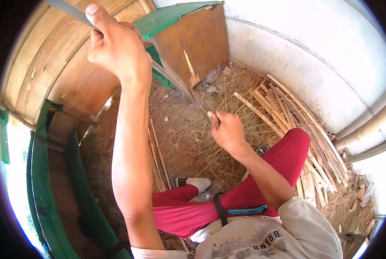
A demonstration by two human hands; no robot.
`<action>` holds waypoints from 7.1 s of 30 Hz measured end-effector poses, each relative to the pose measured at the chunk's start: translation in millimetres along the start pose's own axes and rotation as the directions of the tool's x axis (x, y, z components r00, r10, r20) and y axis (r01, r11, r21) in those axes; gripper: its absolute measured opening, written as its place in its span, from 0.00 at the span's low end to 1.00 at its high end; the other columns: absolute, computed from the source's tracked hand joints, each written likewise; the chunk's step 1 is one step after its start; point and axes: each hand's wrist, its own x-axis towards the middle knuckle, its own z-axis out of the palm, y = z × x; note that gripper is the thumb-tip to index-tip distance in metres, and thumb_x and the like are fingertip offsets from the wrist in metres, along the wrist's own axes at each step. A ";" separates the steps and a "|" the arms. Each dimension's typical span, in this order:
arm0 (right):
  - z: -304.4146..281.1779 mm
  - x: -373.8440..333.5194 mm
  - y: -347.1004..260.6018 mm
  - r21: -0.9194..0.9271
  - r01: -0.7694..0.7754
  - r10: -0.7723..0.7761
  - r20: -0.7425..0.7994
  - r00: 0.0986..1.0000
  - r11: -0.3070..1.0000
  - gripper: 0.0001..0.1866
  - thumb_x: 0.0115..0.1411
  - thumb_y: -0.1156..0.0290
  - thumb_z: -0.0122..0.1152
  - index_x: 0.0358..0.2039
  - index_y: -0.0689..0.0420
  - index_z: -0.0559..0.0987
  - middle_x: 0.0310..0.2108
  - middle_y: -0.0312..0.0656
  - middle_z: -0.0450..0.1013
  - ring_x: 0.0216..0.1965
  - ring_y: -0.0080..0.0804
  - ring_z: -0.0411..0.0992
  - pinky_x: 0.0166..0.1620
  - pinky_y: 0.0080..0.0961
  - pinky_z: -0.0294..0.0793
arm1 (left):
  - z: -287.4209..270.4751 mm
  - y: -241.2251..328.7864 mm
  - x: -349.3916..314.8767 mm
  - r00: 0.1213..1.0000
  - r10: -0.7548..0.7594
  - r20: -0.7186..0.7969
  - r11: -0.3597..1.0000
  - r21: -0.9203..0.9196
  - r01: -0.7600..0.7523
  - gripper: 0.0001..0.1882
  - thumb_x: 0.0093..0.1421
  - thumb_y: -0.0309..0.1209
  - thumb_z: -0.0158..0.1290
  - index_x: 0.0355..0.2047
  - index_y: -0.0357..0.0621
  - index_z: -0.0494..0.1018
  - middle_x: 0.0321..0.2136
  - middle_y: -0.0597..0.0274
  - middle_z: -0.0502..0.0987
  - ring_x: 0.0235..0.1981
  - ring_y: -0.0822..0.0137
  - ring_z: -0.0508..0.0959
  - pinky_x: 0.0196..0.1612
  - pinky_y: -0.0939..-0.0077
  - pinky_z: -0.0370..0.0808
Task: The person sits on the ground and uses a knife to sharpen the ends of thin wooden sticks. They repeatedly hold a stick, scrape the blade along its length to form a point, and then set the stick aside. The person also uses a small blue tool to scrape or clean the sticks.
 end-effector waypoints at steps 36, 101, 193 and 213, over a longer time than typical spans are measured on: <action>-24.7 -5.4 15.1 0.016 -0.090 0.088 0.069 0.994 0.996 0.12 0.68 0.66 0.59 0.35 0.61 0.85 0.14 0.43 0.68 0.15 0.26 0.63 0.24 0.32 0.63 | 5.7 4.2 5.3 0.990 0.041 0.138 0.999 -0.041 -0.035 0.30 0.73 0.55 0.43 0.17 0.54 0.59 0.11 0.76 0.57 0.11 0.80 0.56 0.13 0.79 0.51; 114.8 -62.7 236.0 -0.250 -0.241 0.269 0.085 0.959 0.938 0.24 0.71 0.59 0.54 0.27 0.68 0.80 0.21 0.60 0.75 0.21 0.61 0.75 0.29 0.49 0.75 | -33.7 0.1 11.5 0.997 0.060 -0.058 0.998 0.006 -0.059 0.24 0.74 0.48 0.35 0.26 0.43 0.52 0.19 0.64 0.52 0.19 0.69 0.49 0.23 0.69 0.48; -265.4 -219.6 187.5 0.724 -0.537 0.768 0.015 0.640 0.433 0.29 0.73 0.43 0.47 0.26 0.55 0.75 0.09 0.24 0.55 0.07 0.14 0.47 0.09 0.17 0.44 | -430.8 -23.3 6.2 0.992 -0.024 -0.126 0.640 -0.764 -0.082 0.18 0.63 0.33 0.47 0.17 0.52 0.55 0.16 0.68 0.54 0.18 0.69 0.55 0.24 0.73 0.54; -158.9 -332.1 313.3 0.338 -0.839 0.902 -0.235 0.364 0.426 0.29 0.72 0.51 0.50 0.25 0.63 0.80 0.10 0.31 0.58 0.09 0.23 0.55 0.15 0.26 0.49 | -434.9 -20.8 -50.6 0.955 -0.106 -0.277 0.759 -0.643 -0.102 0.20 0.65 0.33 0.45 0.16 0.52 0.54 0.13 0.68 0.53 0.14 0.71 0.52 0.18 0.74 0.51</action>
